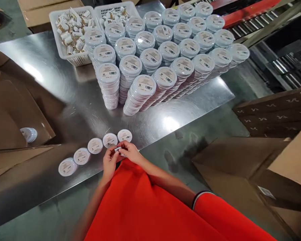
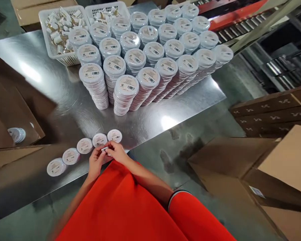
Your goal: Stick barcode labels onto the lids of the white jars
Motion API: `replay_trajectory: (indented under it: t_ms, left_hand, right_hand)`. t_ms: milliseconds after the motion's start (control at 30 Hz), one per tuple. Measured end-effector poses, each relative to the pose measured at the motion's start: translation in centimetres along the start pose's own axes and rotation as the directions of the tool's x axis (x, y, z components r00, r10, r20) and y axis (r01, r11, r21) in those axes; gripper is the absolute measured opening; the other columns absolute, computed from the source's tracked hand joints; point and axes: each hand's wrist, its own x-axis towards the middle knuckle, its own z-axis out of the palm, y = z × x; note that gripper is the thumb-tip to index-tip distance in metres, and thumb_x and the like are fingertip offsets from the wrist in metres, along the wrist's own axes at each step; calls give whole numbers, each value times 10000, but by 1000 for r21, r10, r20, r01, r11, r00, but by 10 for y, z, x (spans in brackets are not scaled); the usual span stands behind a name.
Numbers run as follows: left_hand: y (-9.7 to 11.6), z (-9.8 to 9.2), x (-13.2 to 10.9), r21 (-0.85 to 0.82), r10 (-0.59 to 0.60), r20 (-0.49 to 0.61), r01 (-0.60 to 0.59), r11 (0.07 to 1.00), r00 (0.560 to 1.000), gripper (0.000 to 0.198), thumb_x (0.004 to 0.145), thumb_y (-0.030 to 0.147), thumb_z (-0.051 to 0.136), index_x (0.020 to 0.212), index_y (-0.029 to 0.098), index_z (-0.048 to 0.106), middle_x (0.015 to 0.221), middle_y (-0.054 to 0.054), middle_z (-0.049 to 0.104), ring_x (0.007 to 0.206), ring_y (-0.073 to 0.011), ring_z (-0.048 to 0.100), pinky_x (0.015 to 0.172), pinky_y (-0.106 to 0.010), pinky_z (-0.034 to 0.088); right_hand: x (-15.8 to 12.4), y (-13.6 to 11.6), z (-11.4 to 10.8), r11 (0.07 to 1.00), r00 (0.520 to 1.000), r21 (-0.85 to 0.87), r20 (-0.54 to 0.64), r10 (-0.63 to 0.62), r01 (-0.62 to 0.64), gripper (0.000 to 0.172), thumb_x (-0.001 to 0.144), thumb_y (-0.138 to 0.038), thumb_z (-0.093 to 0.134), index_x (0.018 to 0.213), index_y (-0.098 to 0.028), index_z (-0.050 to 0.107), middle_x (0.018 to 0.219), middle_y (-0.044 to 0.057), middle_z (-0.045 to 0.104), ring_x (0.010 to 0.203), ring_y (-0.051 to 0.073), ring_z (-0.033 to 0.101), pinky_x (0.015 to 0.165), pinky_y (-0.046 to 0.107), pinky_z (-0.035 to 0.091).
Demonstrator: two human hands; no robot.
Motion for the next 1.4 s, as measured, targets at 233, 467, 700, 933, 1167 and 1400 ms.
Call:
replay_trajectory:
  t_ms: [233, 467, 700, 933, 1167, 1400]
  left_hand:
    - [2, -5, -1, 107, 11, -8, -10, 994, 1000, 298, 794, 480, 631, 769, 185, 593, 717, -2, 631, 668, -148, 594, 643, -262, 514]
    - [-2, -9, 1, 310, 68, -99, -34, 950, 993, 384, 811, 542, 568, 616, 220, 494, 573, 21, 535, 569, -142, 510, 553, -238, 414]
    - [-22, -23, 8, 560, 219, -140, -105, 822, 966, 441, 864, 475, 532, 510, 227, 444, 517, 11, 552, 562, -152, 523, 628, -274, 443]
    - [-34, -28, 17, 766, 303, 249, -379, 520, 920, 226, 872, 198, 512, 669, 215, 608, 1317, -125, 654, 1341, -324, 502, 1139, -589, 308]
    - [-30, -29, 18, 821, 257, 289, -377, 430, 922, 232, 906, 185, 482, 742, 218, 643, 1322, -77, 654, 1340, -299, 509, 1152, -593, 300]
    - [-32, -29, 19, 824, 261, 277, -368, 431, 925, 213, 883, 139, 501, 782, 216, 672, 1307, -77, 663, 1343, -299, 505, 1146, -595, 300]
  right_hand:
    - [3, 3, 10, 999, 996, -11, -75, 44, -45, 164, 747, -361, 647, 753, -199, 621, 670, -30, 603, 611, 118, 529, 588, 238, 441]
    - [3, 9, 26, 979, 985, -198, -170, 22, -56, 180, 786, -377, 593, 737, -209, 635, 696, -10, 640, 645, 143, 552, 640, 260, 430]
    - [37, 22, 17, 931, 953, -361, -299, -55, -59, 147, 806, -325, 609, 726, -211, 655, 826, 35, 646, 771, 179, 569, 760, 310, 450]
    - [69, 26, 27, 752, 944, -613, -327, 34, -240, 163, 799, -193, 650, 639, -196, 680, 960, 63, 642, 982, 231, 513, 927, 390, 356]
    - [66, 15, 36, 623, 937, -710, -331, 115, -328, 171, 874, -263, 603, 780, -200, 731, 1074, 52, 640, 1053, 236, 467, 887, 364, 322]
    - [63, 6, 41, 424, 960, -863, -271, 69, -274, 189, 913, -337, 584, 881, -221, 730, 1097, 75, 629, 1055, 251, 488, 874, 369, 309]
